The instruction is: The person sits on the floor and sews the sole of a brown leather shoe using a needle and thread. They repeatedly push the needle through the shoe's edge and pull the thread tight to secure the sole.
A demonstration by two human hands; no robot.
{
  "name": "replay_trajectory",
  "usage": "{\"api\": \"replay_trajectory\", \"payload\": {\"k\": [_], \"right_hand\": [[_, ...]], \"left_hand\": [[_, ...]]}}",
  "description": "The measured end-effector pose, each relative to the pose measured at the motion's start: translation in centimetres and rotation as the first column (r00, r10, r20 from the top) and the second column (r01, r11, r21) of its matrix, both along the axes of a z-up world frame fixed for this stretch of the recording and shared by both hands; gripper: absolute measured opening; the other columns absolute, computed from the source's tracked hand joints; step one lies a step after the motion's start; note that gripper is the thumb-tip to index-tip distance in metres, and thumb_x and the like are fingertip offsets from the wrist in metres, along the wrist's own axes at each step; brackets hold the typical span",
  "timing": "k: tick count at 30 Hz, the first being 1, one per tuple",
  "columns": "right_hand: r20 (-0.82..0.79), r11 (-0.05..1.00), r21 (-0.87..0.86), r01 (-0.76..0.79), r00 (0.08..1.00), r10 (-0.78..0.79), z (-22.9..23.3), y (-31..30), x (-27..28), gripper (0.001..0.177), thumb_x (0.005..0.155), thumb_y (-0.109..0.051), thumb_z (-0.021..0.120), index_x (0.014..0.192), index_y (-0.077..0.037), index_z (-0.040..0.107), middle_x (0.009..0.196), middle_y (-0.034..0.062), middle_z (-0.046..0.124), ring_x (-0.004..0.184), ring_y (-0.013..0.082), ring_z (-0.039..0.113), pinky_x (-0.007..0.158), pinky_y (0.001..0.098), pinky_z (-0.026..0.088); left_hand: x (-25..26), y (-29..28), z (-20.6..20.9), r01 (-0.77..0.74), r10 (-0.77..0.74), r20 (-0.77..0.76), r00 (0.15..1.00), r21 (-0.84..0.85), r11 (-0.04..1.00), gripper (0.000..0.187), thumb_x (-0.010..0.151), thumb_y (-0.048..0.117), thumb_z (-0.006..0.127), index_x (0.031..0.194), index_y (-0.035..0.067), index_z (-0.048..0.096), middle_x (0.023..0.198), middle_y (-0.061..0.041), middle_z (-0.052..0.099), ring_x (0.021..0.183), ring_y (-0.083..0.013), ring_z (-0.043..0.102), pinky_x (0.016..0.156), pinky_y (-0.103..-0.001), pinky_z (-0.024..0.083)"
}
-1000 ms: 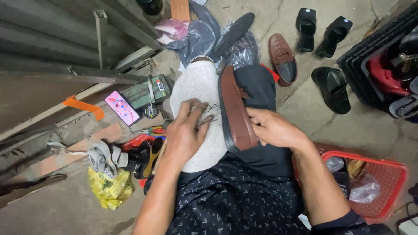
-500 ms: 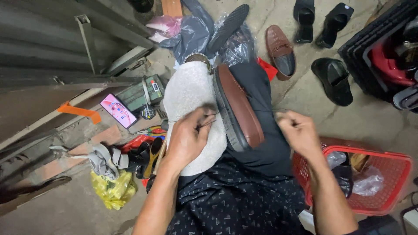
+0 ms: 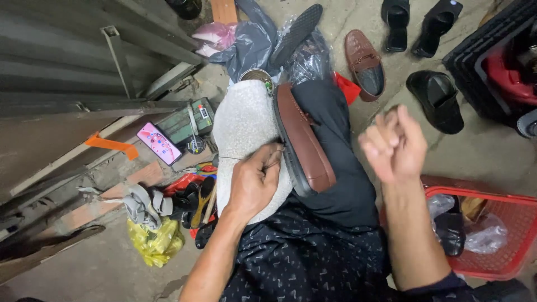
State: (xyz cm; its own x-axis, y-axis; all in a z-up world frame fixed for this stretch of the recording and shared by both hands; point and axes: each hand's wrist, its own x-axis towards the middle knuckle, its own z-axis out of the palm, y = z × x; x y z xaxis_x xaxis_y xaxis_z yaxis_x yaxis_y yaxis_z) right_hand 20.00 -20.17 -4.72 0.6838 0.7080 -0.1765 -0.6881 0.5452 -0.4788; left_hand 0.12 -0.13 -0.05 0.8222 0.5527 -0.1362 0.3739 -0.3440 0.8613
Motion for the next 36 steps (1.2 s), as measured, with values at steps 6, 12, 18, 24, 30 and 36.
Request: {"api": "replay_trajectory", "payload": {"k": [6, 12, 18, 24, 30, 36], "right_hand": [[-0.174, 0.955, -0.292, 0.049, 0.979, -0.104, -9.7, -2.8, 1.8, 0.029, 0.104, -0.031, 0.060, 0.079, -0.018, 0.066, 0.051, -0.0112, 0.026, 0.042, 0.0026, 0.022, 0.047, 0.0203, 0.025], [-0.230, 0.911, -0.411, 0.027, 0.964, -0.133, -13.0, -5.7, 0.9, 0.028, 0.104, -0.025, 0.062, 0.078, -0.013, 0.061, 0.058, -0.0125, 0.024, 0.047, 0.0009, 0.023, 0.049, 0.0195, 0.028], [-0.119, 0.818, -0.569, 0.081, 0.976, -0.180, -13.6, -4.4, 1.1, 0.029, 0.103, -0.028, 0.062, 0.078, -0.014, 0.056, 0.064, -0.0119, 0.021, 0.050, 0.0014, 0.023, 0.050, 0.0197, 0.027], [0.325, 0.644, -0.761, 0.079, 0.905, 0.273, 5.2, 0.5, -4.4, 0.040, 0.098, -0.025, 0.063, 0.117, 0.009, 0.067, 0.091, 0.0231, 0.073, 0.067, 0.0221, 0.067, 0.065, 0.0358, 0.056], [0.246, 0.411, -0.912, -0.015, 0.780, 0.575, 8.1, 3.5, -8.0, 0.070, 0.073, -0.030, 0.085, 0.136, -0.014, 0.058, 0.113, 0.0084, 0.077, 0.104, 0.0125, 0.071, 0.089, 0.0266, 0.059], [0.135, 0.514, -0.826, -0.231, 0.805, 0.578, 6.3, 4.1, -6.9, 0.051, 0.082, -0.012, 0.080, 0.126, -0.007, 0.055, 0.098, 0.0092, 0.075, 0.073, 0.0117, 0.067, 0.059, 0.0272, 0.059]], "left_hand": [[1.6, -1.1, 0.9, 0.037, -0.044, 0.068, 0.997, 0.091, 0.995, 0.023, 0.093, 0.004, 0.060, 0.111, 0.002, 0.074, 0.075, -0.017, 0.076, 0.071, -0.0417, 0.073, 0.059, -0.048, 0.057], [2.4, -1.9, -0.4, 0.098, -0.097, -0.014, 0.995, 0.182, 0.978, 0.024, 0.093, 0.008, 0.058, 0.112, 0.006, 0.074, 0.069, -0.015, 0.073, 0.070, -0.0416, 0.071, 0.057, -0.052, 0.054], [2.4, -2.2, -0.8, 0.090, -0.092, 0.013, 0.996, 0.112, 0.990, 0.023, 0.094, 0.004, 0.057, 0.110, 0.000, 0.073, 0.067, -0.023, 0.071, 0.060, -0.0488, 0.066, 0.048, -0.050, 0.051], [-0.4, -1.4, 2.2, 0.029, -0.032, 0.154, 0.988, 0.022, 0.999, 0.031, 0.092, -0.002, 0.061, 0.122, 0.000, 0.067, 0.099, -0.020, 0.069, 0.091, -0.0416, 0.071, 0.078, -0.049, 0.059], [-4.3, -0.4, 2.8, 0.015, -0.019, 0.111, 0.994, 0.036, 0.999, 0.043, 0.103, 0.015, 0.058, 0.142, -0.002, 0.054, 0.121, -0.014, 0.069, 0.108, -0.0220, 0.068, 0.095, -0.035, 0.056], [-5.1, 0.4, 3.6, 0.132, -0.139, 0.137, 0.981, 0.064, 0.989, 0.037, 0.102, 0.013, 0.060, 0.138, 0.005, 0.060, 0.136, -0.011, 0.069, 0.109, -0.0197, 0.069, 0.096, -0.032, 0.058]]}}
